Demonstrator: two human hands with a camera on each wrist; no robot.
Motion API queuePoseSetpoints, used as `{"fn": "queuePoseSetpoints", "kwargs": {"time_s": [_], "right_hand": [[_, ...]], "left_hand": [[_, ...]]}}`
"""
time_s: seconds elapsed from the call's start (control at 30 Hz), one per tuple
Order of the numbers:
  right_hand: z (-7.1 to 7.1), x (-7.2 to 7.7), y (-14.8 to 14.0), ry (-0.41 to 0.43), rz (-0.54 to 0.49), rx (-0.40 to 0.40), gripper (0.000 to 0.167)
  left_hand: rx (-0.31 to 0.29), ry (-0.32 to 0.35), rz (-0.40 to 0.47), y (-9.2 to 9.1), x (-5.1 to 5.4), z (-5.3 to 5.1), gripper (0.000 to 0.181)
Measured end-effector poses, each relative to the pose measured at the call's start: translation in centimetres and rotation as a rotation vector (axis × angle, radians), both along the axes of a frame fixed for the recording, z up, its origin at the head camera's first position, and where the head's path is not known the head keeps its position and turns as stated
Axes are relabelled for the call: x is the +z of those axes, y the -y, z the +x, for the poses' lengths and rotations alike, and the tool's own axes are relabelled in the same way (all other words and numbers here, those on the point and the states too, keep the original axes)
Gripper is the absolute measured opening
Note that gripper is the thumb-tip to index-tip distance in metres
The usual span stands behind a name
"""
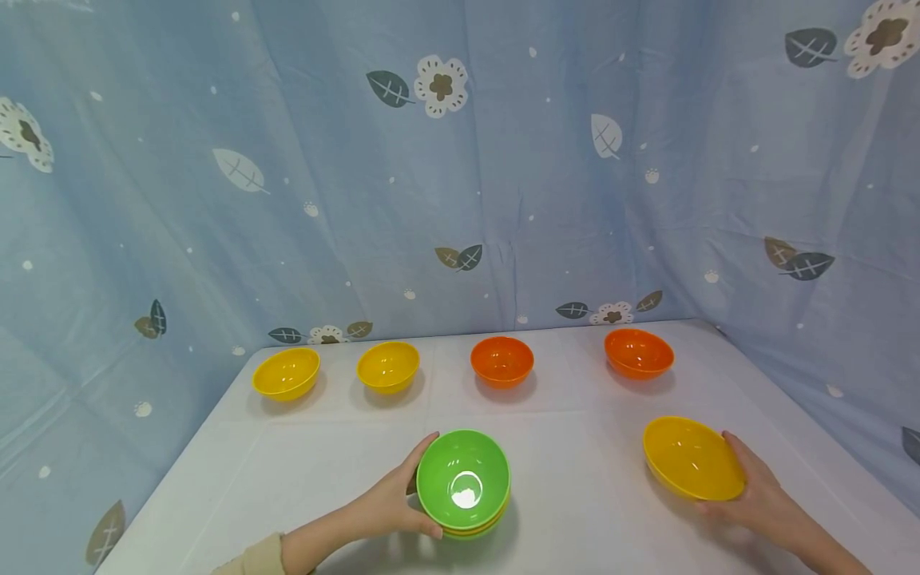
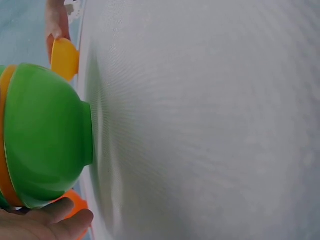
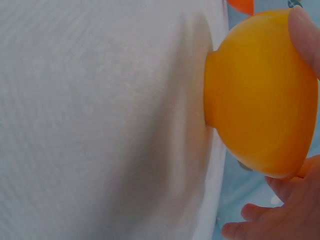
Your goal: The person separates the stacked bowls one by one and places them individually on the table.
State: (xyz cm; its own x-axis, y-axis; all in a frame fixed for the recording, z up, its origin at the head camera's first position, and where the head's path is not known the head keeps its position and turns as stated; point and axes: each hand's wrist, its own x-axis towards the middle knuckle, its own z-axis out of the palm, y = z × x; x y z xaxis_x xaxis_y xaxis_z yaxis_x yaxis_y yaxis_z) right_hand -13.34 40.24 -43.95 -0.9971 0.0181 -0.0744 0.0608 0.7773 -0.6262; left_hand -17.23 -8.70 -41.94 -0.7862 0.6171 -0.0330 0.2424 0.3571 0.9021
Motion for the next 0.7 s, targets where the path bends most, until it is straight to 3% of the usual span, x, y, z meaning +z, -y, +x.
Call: {"fn": "queuePoseSetpoints", "kwargs": {"time_s": [0.7], "right_hand": [[-0.1,2.2,1.5,-0.103,0.013,0.062,0.095]], "left_hand": [[0.005,0.003,0.022,-0.1,-0.2,0.1,0.114]]}}
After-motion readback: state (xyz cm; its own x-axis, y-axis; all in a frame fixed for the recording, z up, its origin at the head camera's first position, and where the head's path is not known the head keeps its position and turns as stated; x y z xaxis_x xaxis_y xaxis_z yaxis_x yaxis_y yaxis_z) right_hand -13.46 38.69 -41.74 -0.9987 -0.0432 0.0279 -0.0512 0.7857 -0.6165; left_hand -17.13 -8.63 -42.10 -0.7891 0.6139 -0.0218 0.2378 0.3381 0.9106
